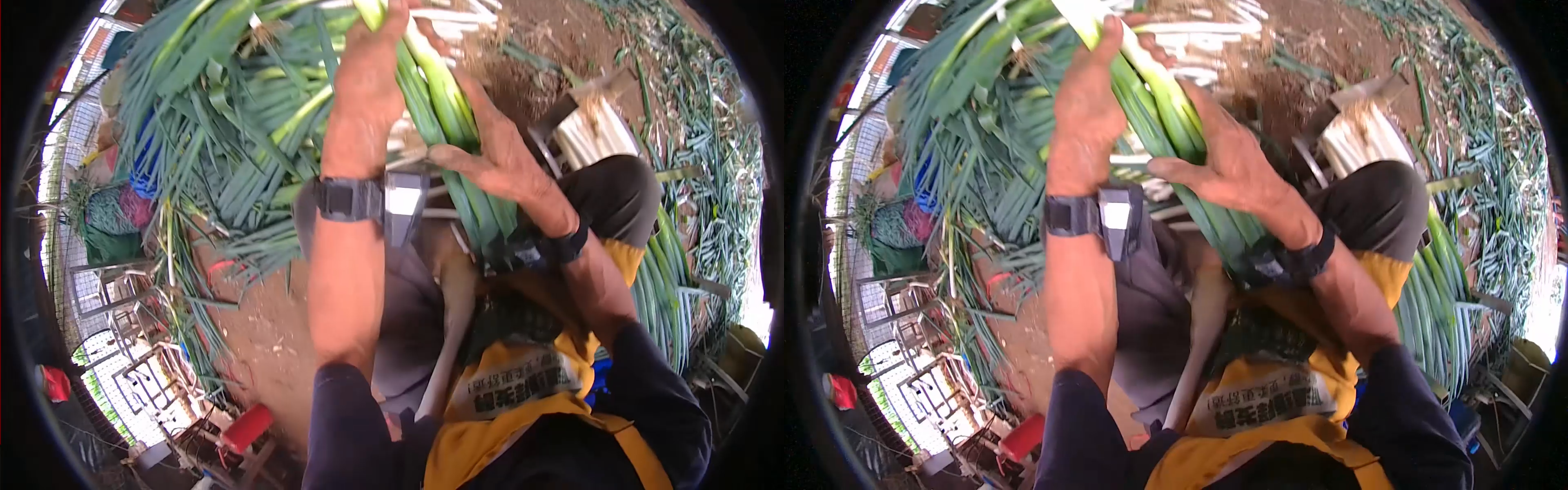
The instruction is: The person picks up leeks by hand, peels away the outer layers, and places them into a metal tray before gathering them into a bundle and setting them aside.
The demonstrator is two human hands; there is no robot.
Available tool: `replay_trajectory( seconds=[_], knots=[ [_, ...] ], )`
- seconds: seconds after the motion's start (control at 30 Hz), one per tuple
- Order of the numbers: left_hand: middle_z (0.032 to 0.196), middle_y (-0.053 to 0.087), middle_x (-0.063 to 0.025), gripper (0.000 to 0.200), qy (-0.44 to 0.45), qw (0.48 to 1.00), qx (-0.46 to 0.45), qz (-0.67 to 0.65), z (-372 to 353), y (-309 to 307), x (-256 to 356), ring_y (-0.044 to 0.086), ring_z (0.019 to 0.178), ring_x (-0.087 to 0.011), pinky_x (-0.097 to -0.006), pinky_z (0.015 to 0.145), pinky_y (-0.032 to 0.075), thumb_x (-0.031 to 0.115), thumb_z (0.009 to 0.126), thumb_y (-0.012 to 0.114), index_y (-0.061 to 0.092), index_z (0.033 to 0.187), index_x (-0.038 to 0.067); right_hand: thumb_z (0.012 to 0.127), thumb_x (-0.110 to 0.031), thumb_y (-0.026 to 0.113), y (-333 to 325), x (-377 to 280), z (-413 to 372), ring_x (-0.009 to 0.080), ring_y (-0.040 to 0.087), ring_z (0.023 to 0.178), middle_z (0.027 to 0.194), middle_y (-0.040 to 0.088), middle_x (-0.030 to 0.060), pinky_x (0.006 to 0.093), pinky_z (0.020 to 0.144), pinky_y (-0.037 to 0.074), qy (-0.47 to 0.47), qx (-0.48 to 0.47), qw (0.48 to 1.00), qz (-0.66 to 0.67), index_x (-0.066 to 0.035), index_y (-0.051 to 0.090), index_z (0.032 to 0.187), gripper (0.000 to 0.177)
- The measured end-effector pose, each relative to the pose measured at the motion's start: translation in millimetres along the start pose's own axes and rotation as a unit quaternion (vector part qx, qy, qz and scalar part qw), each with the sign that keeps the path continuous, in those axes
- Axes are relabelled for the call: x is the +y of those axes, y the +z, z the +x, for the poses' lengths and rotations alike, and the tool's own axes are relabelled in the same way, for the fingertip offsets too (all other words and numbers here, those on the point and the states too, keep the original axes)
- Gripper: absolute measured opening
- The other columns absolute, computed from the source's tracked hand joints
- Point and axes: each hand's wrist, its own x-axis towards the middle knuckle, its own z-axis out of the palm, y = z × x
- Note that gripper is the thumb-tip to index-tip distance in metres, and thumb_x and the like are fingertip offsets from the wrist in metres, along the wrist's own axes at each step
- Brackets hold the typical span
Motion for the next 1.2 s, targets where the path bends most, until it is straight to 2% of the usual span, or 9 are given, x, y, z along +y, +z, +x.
replay_trajectory(
  seconds=[0.2, 0.33, 0.4, 0.5, 0.6, 0.73, 0.83, 1.0, 1.2],
  knots=[
    [0.088, 0.064, -0.0108, 0.032, 0.056, 0.997, 0.040, 0.036, -1.0, -32.6, 25.1, 0.063, 0.086, -0.0237, -0.0398, 0.084, 0.055, 0.025, 0.103, 0.061, 0.061, 0.118, -0.003, 0.081, -0.039, 0.084, 19.7, 17.1, 24.2, 0.0406, 0.049, 0.133, 0.146, 0.047, 0.0269, 0.0424, 0.115, 0.036, -0.031, -0.112, 0.977, 0.177, -0.002, 0.027, 0.156, 0.101],
    [0.085, 0.060, -0.0109, 0.020, 0.229, 0.948, 0.093, 0.201, -27.3, -33.9, 72.5, 0.060, 0.081, -0.0248, -0.0442, 0.084, 0.055, 0.014, 0.101, 0.062, 0.061, 0.106, -0.006, 0.093, -0.025, 0.074, 44.7, 92.8, 27.8, 0.0183, 0.060, 0.112, 0.123, 0.064, 0.0084, 0.0330, 0.100, 0.047, 0.201, -0.041, 0.969, 0.141, -0.005, 0.051, 0.142, 0.058],
    [0.088, 0.062, -0.0116, 0.019, 0.290, 0.901, 0.098, 0.309, -38.8, -51.3, 94.5, 0.062, 0.082, -0.0243, -0.0433, 0.086, 0.055, 0.012, 0.098, 0.065, 0.061, 0.104, -0.006, 0.091, -0.040, 0.071, 52.0, 144.2, 6.4, 0.0300, 0.068, 0.103, 0.110, 0.071, 0.0189, 0.0408, 0.092, 0.053, 0.194, -0.056, 0.979, 0.034, -0.009, 0.067, 0.124, 0.046],
    [0.081, 0.071, -0.0088, 0.025, 0.370, 0.832, 0.187, 0.368, -51.8, -70.8, 115.3, 0.068, 0.076, -0.0216, -0.0402, 0.089, 0.052, 0.030, 0.095, 0.069, 0.069, 0.088, 0.006, 0.091, -0.033, 0.067, 81.1, 195.7, -36.1, 0.0334, 0.069, 0.097, 0.102, 0.072, 0.0209, 0.0425, 0.088, 0.054, 0.282, -0.240, 0.926, -0.075, -0.006, 0.070, 0.115, 0.036],
    [0.092, 0.066, -0.0113, 0.017, 0.354, 0.783, 0.301, 0.413, -75.8, -63.3, 130.8, 0.065, 0.088, -0.0239, -0.0433, 0.090, 0.056, 0.014, 0.096, 0.069, 0.065, 0.102, -0.001, 0.083, -0.027, 0.071, 113.7, 234.9, -88.7, 0.0409, 0.065, 0.104, 0.105, 0.068, 0.0250, 0.0474, 0.091, 0.051, 0.250, -0.404, 0.863, -0.170, -0.002, 0.069, 0.111, 0.037],
    [0.080, 0.066, -0.0067, 0.026, 0.294, 0.667, 0.440, 0.525, -91.3, -20.9, 143.5, 0.065, 0.083, -0.0181, -0.0402, 0.086, 0.050, 0.031, 0.093, 0.073, 0.066, 0.090, 0.006, 0.079, -0.023, 0.075, 145.8, 250.9, -132.6, 0.0420, 0.061, 0.113, 0.119, 0.064, 0.0237, 0.0488, 0.095, 0.050, 0.249, -0.402, 0.858, -0.202, -0.002, 0.064, 0.124, 0.051],
    [0.078, 0.059, -0.0055, 0.022, 0.359, 0.710, 0.330, 0.508, -100.0, -44.2, 163.7, 0.059, 0.077, -0.0175, -0.0360, 0.079, 0.049, 0.023, 0.096, 0.069, 0.062, 0.092, 0.003, 0.073, -0.018, 0.078, 159.7, 239.3, -134.2, 0.0414, 0.057, 0.118, 0.126, 0.059, 0.0230, 0.0530, 0.098, 0.047, 0.156, -0.377, 0.879, -0.245, -0.003, 0.055, 0.138, 0.070],
    [0.077, 0.055, -0.0043, 0.017, 0.314, 0.655, 0.343, 0.595, -93.9, -40.5, 157.3, 0.055, 0.075, -0.0151, -0.0326, 0.075, 0.048, 0.018, 0.099, 0.064, 0.062, 0.098, 0.001, 0.059, -0.034, 0.088, 186.8, 227.7, -142.5, 0.0347, 0.049, 0.129, 0.133, 0.052, 0.0186, 0.0528, 0.107, 0.036, 0.094, -0.388, 0.846, -0.352, -0.011, 0.037, 0.151, 0.108],
    [0.078, 0.054, -0.0028, 0.015, 0.229, 0.690, 0.315, 0.611, -76.1, -45.0, 142.2, 0.052, 0.077, -0.0134, -0.0308, 0.078, 0.045, 0.017, 0.099, 0.064, 0.062, 0.103, 0.002, 0.075, -0.026, 0.077, 176.6, 227.4, -119.2, 0.0363, 0.055, 0.115, 0.117, 0.057, 0.0186, 0.0528, 0.099, 0.044, 0.189, -0.408, 0.855, -0.259, -0.005, 0.063, 0.120, 0.052]
  ],
)
